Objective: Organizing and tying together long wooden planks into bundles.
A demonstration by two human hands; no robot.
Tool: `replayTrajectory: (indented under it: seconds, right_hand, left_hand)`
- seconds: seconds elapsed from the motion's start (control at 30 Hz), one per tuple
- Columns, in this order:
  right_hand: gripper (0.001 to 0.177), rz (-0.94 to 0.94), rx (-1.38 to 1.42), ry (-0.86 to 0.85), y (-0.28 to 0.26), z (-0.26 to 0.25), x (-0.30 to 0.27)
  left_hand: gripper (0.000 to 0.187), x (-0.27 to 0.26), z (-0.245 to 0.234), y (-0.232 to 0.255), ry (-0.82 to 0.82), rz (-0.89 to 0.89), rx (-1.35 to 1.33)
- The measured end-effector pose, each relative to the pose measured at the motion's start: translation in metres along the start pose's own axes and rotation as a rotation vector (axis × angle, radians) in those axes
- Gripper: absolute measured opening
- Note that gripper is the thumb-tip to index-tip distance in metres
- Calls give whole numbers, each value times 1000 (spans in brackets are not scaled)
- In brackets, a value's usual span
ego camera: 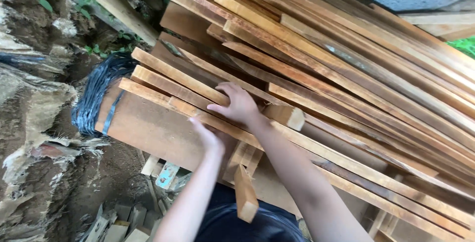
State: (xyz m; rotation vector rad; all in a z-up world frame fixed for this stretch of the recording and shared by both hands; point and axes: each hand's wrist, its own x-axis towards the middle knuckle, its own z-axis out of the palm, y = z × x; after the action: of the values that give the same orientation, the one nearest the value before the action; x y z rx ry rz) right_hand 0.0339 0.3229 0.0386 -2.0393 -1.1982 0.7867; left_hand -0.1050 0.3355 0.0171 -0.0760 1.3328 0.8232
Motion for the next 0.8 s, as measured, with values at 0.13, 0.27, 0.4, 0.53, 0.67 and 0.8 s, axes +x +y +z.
replayTrajectory:
  seconds: [0.13,0.27,0.4,0.53,0.67,0.8]
  right_hand:
    - [34,-313,106,401,-6,-10,-94]
    - [5,-118,172,602,64,3,-242]
    - [31,328,272,741,85,-16,-369]
    - [49,730,494,891,156,-11,-442]
    - [40,1042,970,1176,150,-57,-460]
    - [92,827,1525,1381,194,-68,-476]
  left_hand:
    - [76,-56,10,46,-92,548,690]
    - [44,-150,26,54,-644,682,1082]
    - [57,-284,44,25,-1288,658,1488]
    - [57,-286,-3,-110,-1526,894,1503]
    - [105,-236,-61,-245,-1577,1078,2114]
    - [120,-206,-70,-300,-1596,1516,2479]
